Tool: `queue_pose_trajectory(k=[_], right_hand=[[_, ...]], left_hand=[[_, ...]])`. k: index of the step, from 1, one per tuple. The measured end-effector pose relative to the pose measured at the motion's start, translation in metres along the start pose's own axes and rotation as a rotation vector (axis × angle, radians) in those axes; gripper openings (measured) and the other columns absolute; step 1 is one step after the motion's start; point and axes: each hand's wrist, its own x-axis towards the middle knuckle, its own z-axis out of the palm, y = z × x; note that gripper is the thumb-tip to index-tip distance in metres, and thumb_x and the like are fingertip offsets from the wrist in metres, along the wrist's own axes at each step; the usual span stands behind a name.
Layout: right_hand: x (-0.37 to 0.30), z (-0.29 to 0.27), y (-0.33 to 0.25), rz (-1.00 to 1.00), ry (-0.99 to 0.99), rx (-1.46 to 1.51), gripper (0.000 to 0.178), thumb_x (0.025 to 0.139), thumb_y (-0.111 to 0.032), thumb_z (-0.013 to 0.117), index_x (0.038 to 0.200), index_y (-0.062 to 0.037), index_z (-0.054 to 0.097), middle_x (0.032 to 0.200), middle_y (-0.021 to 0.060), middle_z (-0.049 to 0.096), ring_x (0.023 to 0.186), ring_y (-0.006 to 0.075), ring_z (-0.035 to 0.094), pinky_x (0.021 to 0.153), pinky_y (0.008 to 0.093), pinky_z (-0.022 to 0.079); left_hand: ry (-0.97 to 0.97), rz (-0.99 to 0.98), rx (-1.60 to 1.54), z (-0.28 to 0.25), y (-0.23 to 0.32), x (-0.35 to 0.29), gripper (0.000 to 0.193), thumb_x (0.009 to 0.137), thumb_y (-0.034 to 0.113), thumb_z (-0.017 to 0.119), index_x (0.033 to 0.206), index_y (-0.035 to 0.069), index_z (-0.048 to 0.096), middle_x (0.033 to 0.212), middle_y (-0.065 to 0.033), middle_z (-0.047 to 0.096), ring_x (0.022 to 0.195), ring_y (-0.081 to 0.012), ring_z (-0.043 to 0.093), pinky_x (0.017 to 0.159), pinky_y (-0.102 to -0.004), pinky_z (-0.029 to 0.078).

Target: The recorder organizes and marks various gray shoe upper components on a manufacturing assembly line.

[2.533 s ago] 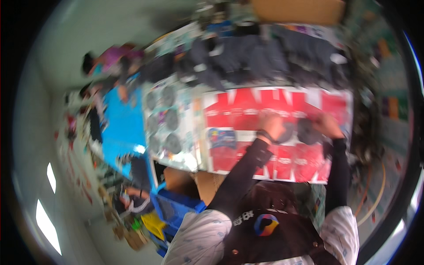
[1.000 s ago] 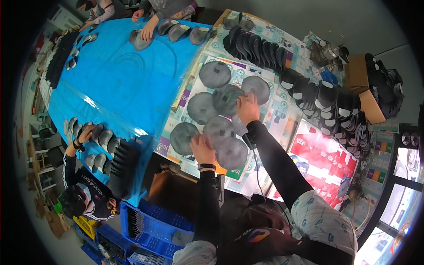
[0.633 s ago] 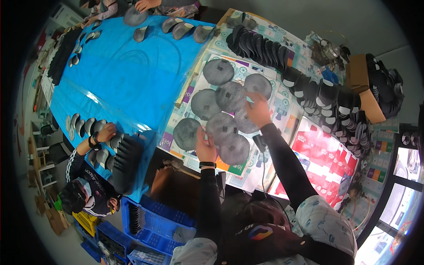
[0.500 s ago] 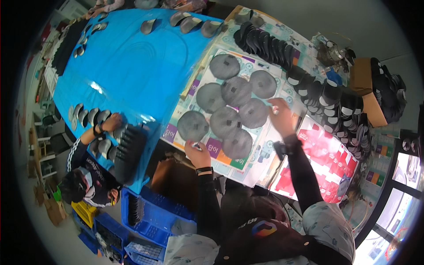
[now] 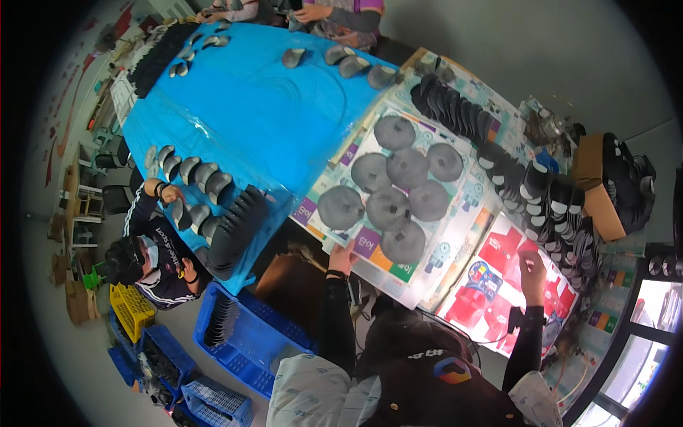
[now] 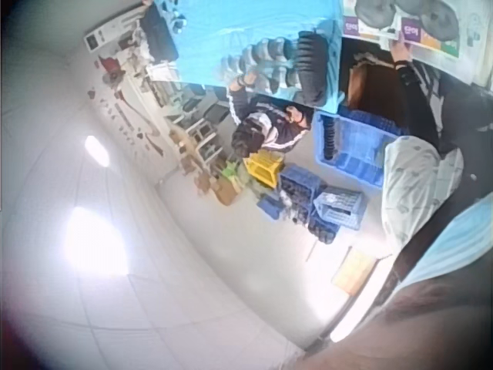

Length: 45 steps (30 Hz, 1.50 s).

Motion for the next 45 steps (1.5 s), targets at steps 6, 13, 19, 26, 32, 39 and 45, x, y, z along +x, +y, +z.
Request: queue_pose_trajectory(k=[6,13,19,26,32,39,45], right_hand=[[-0.051,-0.078,0.049,0.141,0.091,-0.011,0.009,0.096,-0.006,0.064,0.101,-0.002,0.07,0.1,0.0073,0.071,0.09,0.0174,0.067,0.074,0.0313,0.054],[-0.115,-0.118,0.089,0.244,0.133,-0.04,0.011,0.095,-0.007,0.062,0.095,0.0026,0.067,0.091,0.0102,0.069,0.083,0.0194,0.065,0.075,0.0337,0.053],[-0.192,-0.14,0.092,0.399,0.201,-0.05,0.012,0.094,-0.008,0.063,0.09,0.0022,0.067,0.081,0.005,0.065,0.077,0.0156,0.059,0.072,0.0325,0.051],[-0.263,-0.144,0.202,0.596,0.139,-0.327,0.023,0.086,-0.023,0.067,0.086,-0.0006,0.073,0.079,0.0203,0.07,0.075,0.0371,0.069,0.069,0.0477,0.052],[-0.377,-0.195,0.335,1.123,0.375,-0.049,0.025,0.083,-0.021,0.065,0.092,-0.0005,0.077,0.08,0.0154,0.075,0.076,0.0263,0.073,0.073,0.04,0.056],[-0.376,-0.207,0.5,0.945,0.426,-0.252,0.031,0.079,-0.014,0.066,0.107,-0.0012,0.07,0.098,0.0193,0.072,0.095,0.0372,0.07,0.086,0.0444,0.055],[-0.286,-0.243,0.545,0.477,0.191,-0.216,0.048,0.076,-0.008,0.066,0.123,-0.0059,0.061,0.122,0.0193,0.063,0.12,0.0413,0.056,0.099,0.0479,0.049]], left_hand=[[-0.068,0.044,-0.199,-0.007,-0.021,-0.036,0.019,0.101,0.011,0.065,0.119,0.009,0.063,0.105,-0.0018,0.072,0.084,-0.014,0.072,0.064,-0.029,0.061],[-0.007,0.306,-0.556,-0.014,-0.028,0.033,0.029,0.101,0.012,0.066,0.128,0.008,0.058,0.123,-0.0051,0.065,0.111,-0.0206,0.064,0.092,-0.0378,0.056],[0.233,0.318,-0.666,0.04,-0.013,0.15,0.033,0.097,0.025,0.071,0.12,0.003,0.062,0.117,-0.0072,0.069,0.1,-0.0226,0.069,0.081,-0.0382,0.059],[-1.185,-0.022,-0.072,0.029,0.108,0.215,0.045,0.109,0.021,0.036,0.152,0.009,0.041,0.156,-0.013,0.046,0.146,-0.0273,0.04,0.12,-0.044,0.034],[-0.627,-0.221,0.324,0.09,-0.017,0.019,0.053,0.108,0.031,0.044,0.158,0.017,0.036,0.163,-0.0074,0.037,0.145,-0.0243,0.037,0.115,-0.0374,0.033],[-0.343,-0.375,0.308,0.064,-0.175,-0.201,0.048,0.107,0.027,0.05,0.153,0.016,0.044,0.148,-0.0038,0.049,0.122,-0.0188,0.051,0.096,-0.0313,0.047],[-0.221,-0.385,0.387,0.087,-0.197,-0.321,0.041,0.107,0.025,0.052,0.145,0.013,0.054,0.127,-0.0009,0.062,0.111,-0.0149,0.058,0.094,-0.0318,0.048]])
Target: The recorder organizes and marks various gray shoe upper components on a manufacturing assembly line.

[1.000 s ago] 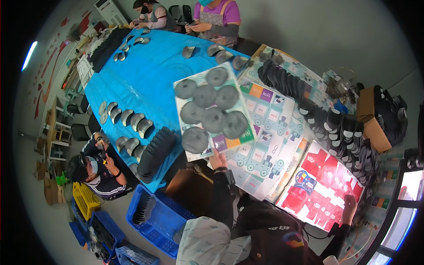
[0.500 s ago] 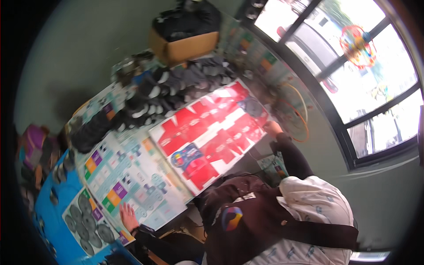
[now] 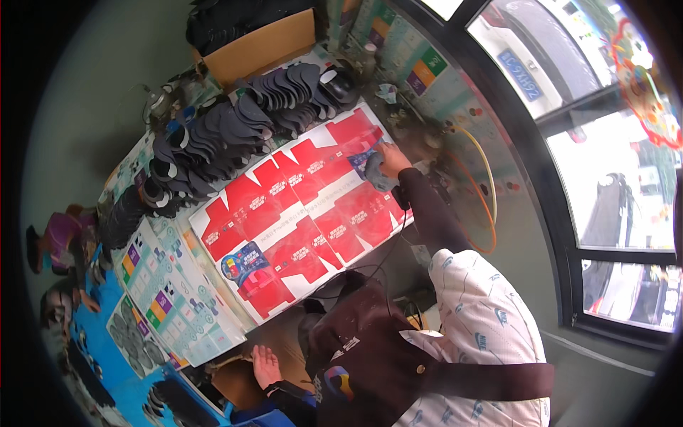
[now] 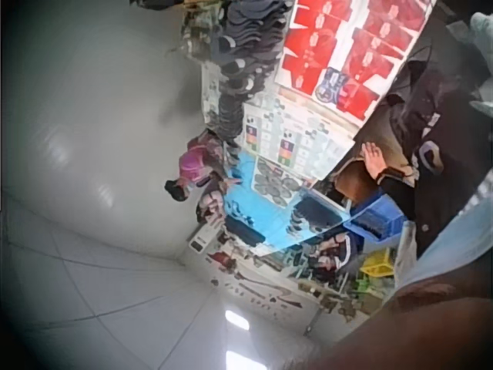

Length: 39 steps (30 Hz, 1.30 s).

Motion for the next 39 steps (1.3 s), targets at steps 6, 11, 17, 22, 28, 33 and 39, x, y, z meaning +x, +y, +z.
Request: queue_pose_trajectory(k=[6,11,17,22,28,33,39], right_hand=[[0.037,-0.001,0.024,0.014,-0.176,-0.149,0.049,0.077,-0.007,0.062,0.126,-0.0072,0.06,0.126,0.017,0.061,0.124,0.0384,0.053,0.098,0.0508,0.048],[0.047,0.006,0.039,-0.039,-0.239,-0.369,0.047,0.074,-0.012,0.067,0.12,-0.0082,0.061,0.125,0.0135,0.062,0.125,0.0368,0.053,0.095,0.0589,0.046],[0.072,0.024,0.009,-0.155,-0.507,-0.573,0.024,0.08,-0.021,0.068,0.099,-0.0066,0.069,0.102,0.0136,0.07,0.095,0.0345,0.066,0.081,0.0519,0.052],[0.044,-0.031,-0.013,-0.465,-0.529,-0.161,0.034,0.077,-0.022,0.076,0.099,0.0011,0.066,0.089,0.0225,0.071,0.079,0.0387,0.068,0.071,0.0455,0.055],[-0.061,-0.046,-0.359,-0.51,-1.161,0.571,0.034,0.076,0.002,0.06,0.11,0.0047,0.062,0.103,0.0095,0.067,0.099,0.0183,0.064,0.082,0.0336,0.053],[-0.122,0.044,-0.547,-0.497,-1.482,0.942,0.035,0.072,-0.005,0.058,0.107,-0.001,0.056,0.097,0.0032,0.06,0.089,0.012,0.057,0.074,0.0242,0.043],[-0.211,0.125,-0.714,-0.377,-1.606,0.94,0.035,0.073,-0.005,0.057,0.108,-0.0028,0.056,0.097,0.0037,0.062,0.089,0.0121,0.059,0.075,0.023,0.043]], left_hand=[[0.062,0.119,0.095,0.05,-0.002,-0.023,0.044,0.106,0.031,0.057,0.146,0.012,0.054,0.126,-0.0005,0.062,0.11,-0.0139,0.059,0.094,-0.0302,0.048],[0.065,0.145,0.109,0.078,-0.012,-0.034,0.044,0.106,0.03,0.057,0.146,0.012,0.053,0.128,-0.0013,0.061,0.11,-0.0146,0.059,0.095,-0.0311,0.048],[0.002,0.16,0.073,0.055,-0.018,-0.053,0.047,0.107,0.021,0.046,0.15,0.002,0.043,0.143,-0.0175,0.055,0.127,-0.0287,0.056,0.109,-0.0428,0.046],[-0.135,0.291,0.34,0.12,-0.016,-0.023,0.052,0.099,0.031,0.066,0.142,0.005,0.053,0.132,-0.012,0.064,0.12,-0.023,0.062,0.102,-0.0361,0.048],[-0.33,0.487,0.659,0.181,0.045,-0.042,0.076,0.097,0.033,0.072,0.157,0.005,0.036,0.163,-0.0143,0.035,0.15,-0.0214,0.033,0.116,-0.0359,0.034],[-0.616,0.329,0.01,0.093,0.111,-0.047,0.057,0.102,0.03,0.061,0.151,0.006,0.045,0.139,-0.0072,0.057,0.123,-0.0154,0.056,0.108,-0.0375,0.043],[-0.21,0.463,-0.14,-0.074,0.173,-0.105,0.025,0.102,0.023,0.058,0.108,0.003,0.072,0.089,0.0001,0.067,0.08,-0.0103,0.065,0.074,-0.0264,0.054]])
